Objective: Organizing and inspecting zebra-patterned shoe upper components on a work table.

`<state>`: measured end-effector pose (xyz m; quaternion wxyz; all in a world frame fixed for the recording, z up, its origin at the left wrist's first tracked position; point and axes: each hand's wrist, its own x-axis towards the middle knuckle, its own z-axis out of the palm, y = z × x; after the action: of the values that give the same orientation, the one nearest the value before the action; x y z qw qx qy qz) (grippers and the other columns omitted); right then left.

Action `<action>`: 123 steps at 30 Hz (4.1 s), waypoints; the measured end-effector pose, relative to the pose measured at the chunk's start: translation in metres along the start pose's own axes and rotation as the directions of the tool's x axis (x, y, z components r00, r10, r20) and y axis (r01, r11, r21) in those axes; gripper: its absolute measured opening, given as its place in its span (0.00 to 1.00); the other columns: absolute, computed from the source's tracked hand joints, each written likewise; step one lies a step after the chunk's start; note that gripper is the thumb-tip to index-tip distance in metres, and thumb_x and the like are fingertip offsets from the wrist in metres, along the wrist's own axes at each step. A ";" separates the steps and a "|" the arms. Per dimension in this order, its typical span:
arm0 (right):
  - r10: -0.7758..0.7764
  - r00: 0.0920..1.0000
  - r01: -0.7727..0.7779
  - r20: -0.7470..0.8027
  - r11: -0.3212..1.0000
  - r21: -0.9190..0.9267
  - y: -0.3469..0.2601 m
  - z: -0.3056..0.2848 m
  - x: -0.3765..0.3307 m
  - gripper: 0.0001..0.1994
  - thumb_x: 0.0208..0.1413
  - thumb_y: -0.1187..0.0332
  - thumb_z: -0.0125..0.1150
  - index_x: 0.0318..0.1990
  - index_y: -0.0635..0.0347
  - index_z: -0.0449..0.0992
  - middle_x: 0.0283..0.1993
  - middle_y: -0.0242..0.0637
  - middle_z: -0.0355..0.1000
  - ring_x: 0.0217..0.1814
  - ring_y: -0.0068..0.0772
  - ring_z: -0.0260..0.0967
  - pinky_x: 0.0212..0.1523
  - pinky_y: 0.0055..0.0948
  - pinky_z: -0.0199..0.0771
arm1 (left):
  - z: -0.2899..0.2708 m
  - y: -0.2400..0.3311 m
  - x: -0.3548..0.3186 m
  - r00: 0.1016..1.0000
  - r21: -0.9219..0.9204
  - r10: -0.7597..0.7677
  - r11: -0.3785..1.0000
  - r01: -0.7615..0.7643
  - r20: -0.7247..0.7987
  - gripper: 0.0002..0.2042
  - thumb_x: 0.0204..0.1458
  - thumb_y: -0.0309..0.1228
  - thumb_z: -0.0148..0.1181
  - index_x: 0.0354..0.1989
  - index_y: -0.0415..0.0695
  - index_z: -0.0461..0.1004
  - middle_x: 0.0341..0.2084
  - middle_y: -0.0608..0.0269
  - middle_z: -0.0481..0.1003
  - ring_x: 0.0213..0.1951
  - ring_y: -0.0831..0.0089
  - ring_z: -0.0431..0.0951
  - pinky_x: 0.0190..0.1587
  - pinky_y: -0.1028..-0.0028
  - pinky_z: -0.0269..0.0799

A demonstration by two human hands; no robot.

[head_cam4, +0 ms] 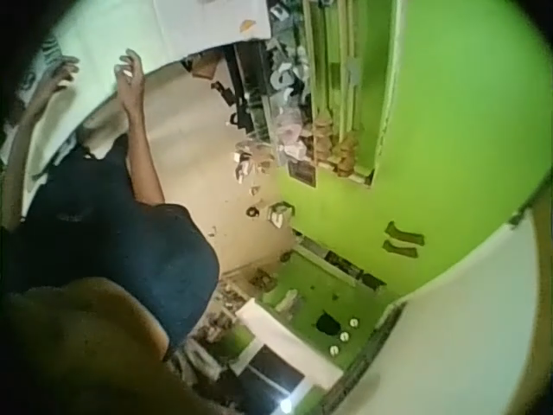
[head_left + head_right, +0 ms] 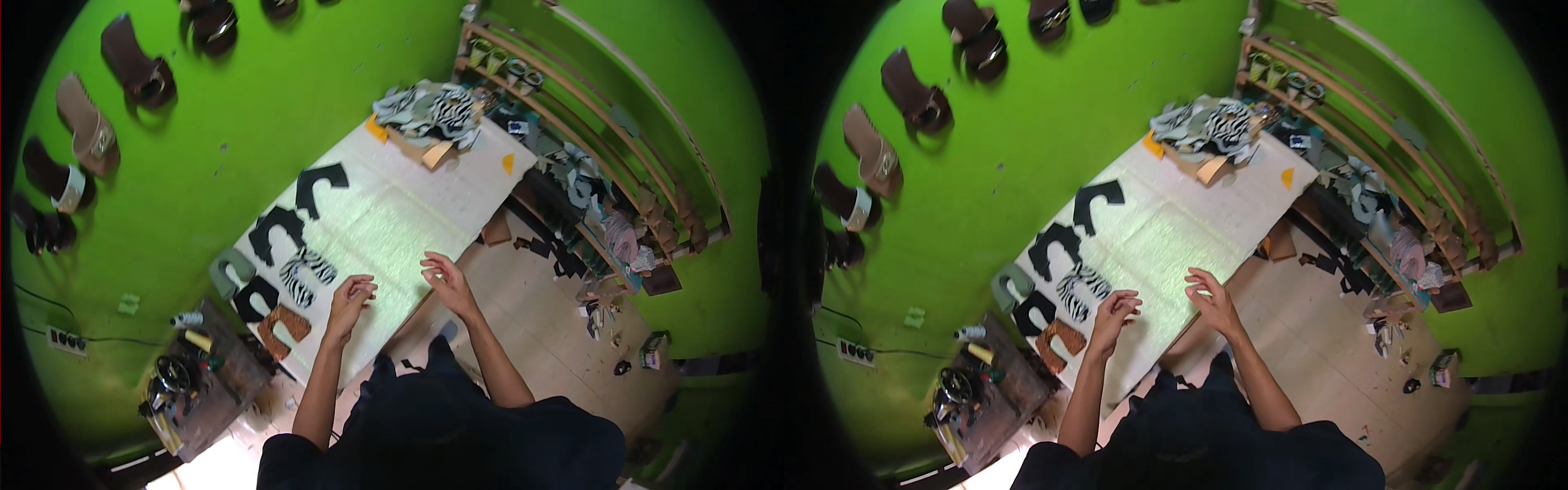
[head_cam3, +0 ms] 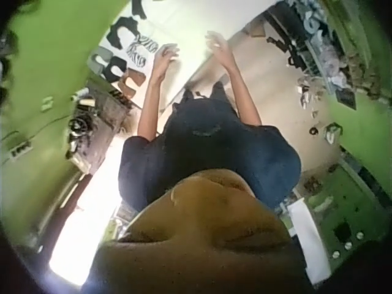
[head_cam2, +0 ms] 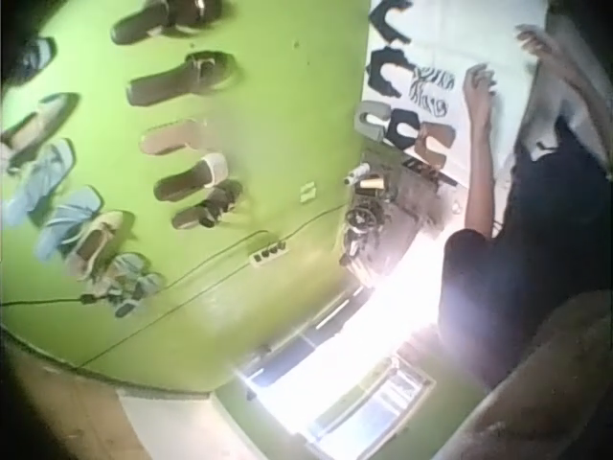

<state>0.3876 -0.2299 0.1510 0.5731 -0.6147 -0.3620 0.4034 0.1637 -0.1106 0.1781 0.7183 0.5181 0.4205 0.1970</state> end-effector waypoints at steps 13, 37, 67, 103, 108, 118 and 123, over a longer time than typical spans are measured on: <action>-0.092 0.987 0.098 -0.132 0.994 0.040 -0.018 -0.193 0.010 0.23 0.63 0.66 0.58 0.63 0.63 0.64 0.55 0.41 0.71 0.56 0.28 0.69 0.57 0.29 0.69 | 0.185 0.048 0.077 0.997 0.058 0.025 0.998 -0.029 0.075 0.12 0.64 0.36 0.47 0.48 0.46 0.74 0.40 0.64 0.78 0.39 0.76 0.75 0.42 0.73 0.69; -0.148 0.987 0.137 -0.064 0.980 -0.145 -0.036 -0.313 0.238 0.20 0.61 0.71 0.59 0.59 0.61 0.67 0.50 0.38 0.73 0.49 0.26 0.71 0.47 0.25 0.74 | 0.261 0.121 0.276 0.991 -0.068 0.133 0.989 -0.134 -0.023 0.12 0.63 0.36 0.51 0.50 0.45 0.73 0.41 0.64 0.77 0.40 0.75 0.75 0.42 0.74 0.69; 0.034 0.998 -0.047 -0.049 0.959 -0.280 0.023 -0.314 0.505 0.19 0.54 0.69 0.65 0.53 0.64 0.71 0.43 0.41 0.79 0.40 0.29 0.77 0.43 0.27 0.76 | 0.287 0.123 0.526 0.937 0.276 0.299 0.930 -0.244 -0.179 0.13 0.60 0.28 0.55 0.52 0.40 0.72 0.38 0.62 0.75 0.38 0.76 0.75 0.39 0.77 0.71; -0.021 0.610 -0.187 0.792 0.967 0.170 -0.055 -0.308 0.489 0.32 0.50 0.80 0.68 0.62 0.58 0.62 0.40 0.34 0.70 0.39 0.20 0.71 0.41 0.20 0.73 | 0.266 0.183 0.357 0.795 -0.064 0.230 0.946 -0.318 -0.561 0.06 0.57 0.30 0.64 0.35 0.40 0.76 0.23 0.73 0.73 0.27 0.85 0.71 0.32 0.81 0.69; -0.008 0.612 -0.214 0.791 0.961 0.176 -0.043 -0.282 0.464 0.31 0.49 0.82 0.66 0.61 0.57 0.62 0.39 0.33 0.68 0.37 0.18 0.68 0.41 0.18 0.70 | 0.269 0.145 0.316 0.740 -0.158 0.113 0.945 -0.285 -0.663 0.07 0.58 0.28 0.61 0.42 0.40 0.75 0.25 0.72 0.74 0.27 0.83 0.72 0.31 0.79 0.70; -0.028 0.423 -0.073 0.905 0.995 0.065 -0.038 -0.211 0.401 0.10 0.57 0.79 0.59 0.47 0.65 0.77 0.44 0.31 0.73 0.37 0.14 0.68 0.43 0.15 0.68 | 0.253 0.076 0.206 0.635 -0.211 0.023 0.933 -0.291 -0.772 0.22 0.51 0.18 0.61 0.55 0.39 0.67 0.30 0.66 0.72 0.33 0.80 0.75 0.39 0.77 0.77; -0.009 0.439 0.015 0.898 1.000 0.003 -0.038 -0.182 0.339 0.12 0.56 0.79 0.60 0.48 0.65 0.77 0.47 0.35 0.74 0.40 0.17 0.72 0.44 0.18 0.71 | 0.243 0.053 0.140 0.602 -0.206 0.037 0.921 -0.330 -0.798 0.23 0.52 0.19 0.61 0.57 0.40 0.64 0.30 0.65 0.72 0.32 0.80 0.75 0.38 0.78 0.76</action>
<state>0.6934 0.0058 0.1643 0.2958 -0.3068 -0.6160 0.6625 0.4478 -0.1303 0.1965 0.5159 0.2925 0.5939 0.5437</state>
